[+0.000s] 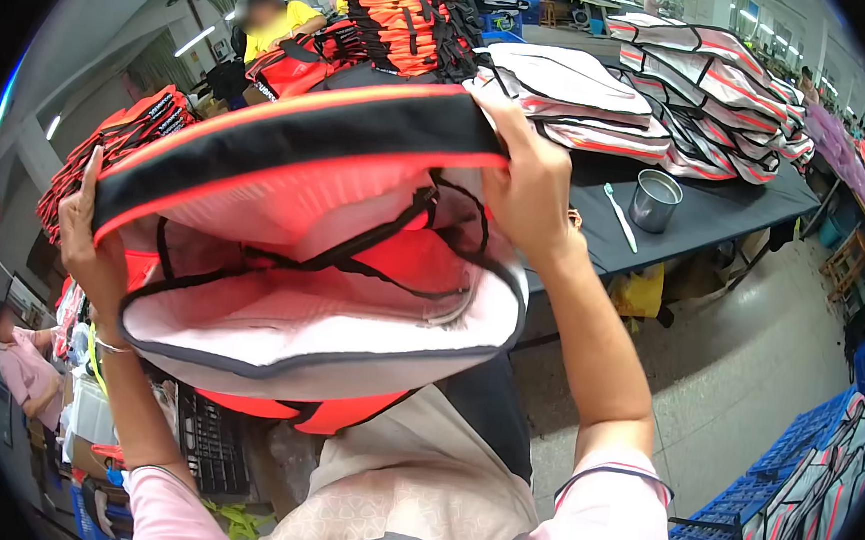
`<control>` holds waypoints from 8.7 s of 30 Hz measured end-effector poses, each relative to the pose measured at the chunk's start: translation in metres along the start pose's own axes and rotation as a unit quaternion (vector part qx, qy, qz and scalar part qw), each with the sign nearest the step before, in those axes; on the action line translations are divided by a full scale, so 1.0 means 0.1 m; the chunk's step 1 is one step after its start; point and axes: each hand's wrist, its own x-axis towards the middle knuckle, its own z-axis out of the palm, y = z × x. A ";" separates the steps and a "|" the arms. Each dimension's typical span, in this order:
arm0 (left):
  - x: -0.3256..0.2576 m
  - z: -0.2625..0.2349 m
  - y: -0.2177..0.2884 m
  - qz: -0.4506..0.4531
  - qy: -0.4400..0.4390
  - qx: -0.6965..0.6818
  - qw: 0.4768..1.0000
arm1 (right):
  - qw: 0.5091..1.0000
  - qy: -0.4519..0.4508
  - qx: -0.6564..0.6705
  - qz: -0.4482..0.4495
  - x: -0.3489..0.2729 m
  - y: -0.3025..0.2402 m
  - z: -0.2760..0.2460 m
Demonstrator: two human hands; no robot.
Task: The recorder is assembling and inspecting various components of red and pink backpacks, including checking zippers, straps, and pockets.
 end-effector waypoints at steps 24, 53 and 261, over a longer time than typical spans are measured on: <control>-0.97 1.90 0.46 -0.279 -0.326 -0.431 0.794 | 0.775 -0.186 0.148 0.585 -0.96 1.62 0.94; -1.93 2.28 1.62 -0.080 -0.416 -0.318 0.848 | 0.859 -0.354 -0.175 0.326 -1.47 1.67 1.95; -0.39 1.10 0.32 -0.377 -0.214 -0.535 0.725 | 0.958 -0.194 -0.150 -0.147 0.28 -1.02 1.63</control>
